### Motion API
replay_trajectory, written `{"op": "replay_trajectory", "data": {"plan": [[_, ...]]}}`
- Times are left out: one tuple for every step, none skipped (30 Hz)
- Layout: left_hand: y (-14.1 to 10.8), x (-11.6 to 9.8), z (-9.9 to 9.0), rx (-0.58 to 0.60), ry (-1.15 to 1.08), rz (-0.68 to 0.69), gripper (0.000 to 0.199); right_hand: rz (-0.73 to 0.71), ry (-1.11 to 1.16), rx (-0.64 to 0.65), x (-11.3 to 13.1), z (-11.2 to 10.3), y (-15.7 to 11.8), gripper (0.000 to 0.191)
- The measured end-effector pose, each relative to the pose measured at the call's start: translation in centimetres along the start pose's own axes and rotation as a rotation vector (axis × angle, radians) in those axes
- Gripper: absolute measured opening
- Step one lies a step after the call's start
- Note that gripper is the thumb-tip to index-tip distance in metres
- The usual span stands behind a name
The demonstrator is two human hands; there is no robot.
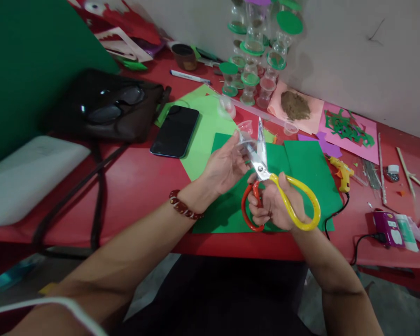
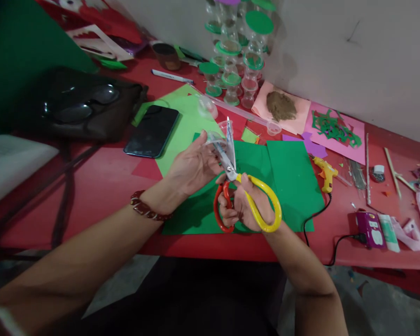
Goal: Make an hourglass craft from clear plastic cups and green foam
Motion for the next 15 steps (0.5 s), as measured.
{"op": "replay_trajectory", "data": {"plan": [[0.0,-0.1,-0.2,-0.012,-0.003,0.014,0.035,0.001,-0.017,-0.025,0.0,-0.2,0.0,0.053],[0.1,-0.3,-0.4,-0.027,0.002,0.033,0.034,0.003,-0.037,-0.051,-0.1,-0.4,0.0,0.051],[0.1,-0.4,-0.7,-0.044,0.014,0.052,0.033,0.006,-0.057,-0.075,-0.2,-0.6,0.0,0.051],[0.2,-0.4,-0.9,-0.059,0.030,0.063,0.034,0.009,-0.079,-0.100,-0.3,-0.8,-0.1,0.051],[0.3,-0.3,-1.2,-0.072,0.052,0.073,0.035,0.011,-0.103,-0.125,-0.3,-0.9,-0.1,0.052],[0.3,-0.3,-1.4,-0.084,0.080,0.085,0.036,0.006,-0.127,-0.152,-0.4,-1.1,-0.1,0.053],[0.3,-0.3,-1.6,-0.099,0.114,0.104,0.036,0.000,-0.151,-0.175,-0.4,-1.2,-0.2,0.055],[0.2,-0.4,-1.9,-0.119,0.153,0.132,0.037,-0.002,-0.177,-0.189,-0.5,-1.2,-0.2,0.058],[0.0,-0.6,-2.2,-0.145,0.195,0.167,0.037,0.002,-0.204,-0.196,-0.6,-1.2,-0.2,0.060],[-0.2,-0.9,-2.3,-0.170,0.237,0.204,0.039,0.005,-0.229,-0.200,-0.7,-1.2,-0.2,0.061],[-0.5,-1.1,-2.4,-0.188,0.273,0.233,0.040,0.011,-0.251,-0.201,-0.8,-1.2,-0.2,0.062],[-0.6,-1.3,-2.4,-0.194,0.300,0.249,0.042,0.013,-0.266,-0.204,-0.9,-1.3,-0.2,0.064],[-0.7,-1.4,-2.2,-0.186,0.315,0.248,0.044,0.009,-0.274,-0.207,-0.8,-1.4,-0.2,0.066],[-0.7,-1.3,-1.9,-0.165,0.317,0.230,0.046,-0.004,-0.274,-0.214,-0.6,-1.6,-0.2,0.068],[-0.6,-1.2,-1.7,-0.138,0.308,0.201,0.047,-0.018,-0.266,-0.218,-0.4,-1.7,-0.2,0.069]]}}
Point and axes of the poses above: each hand's wrist, its own y-axis towards the middle knuckle, its own z-axis out of the palm, x = y × z, the point moved 9 cm from there along y, towards the middle knuckle, and after that the axes turned 6 degrees about -z, right-handed, at the moved point
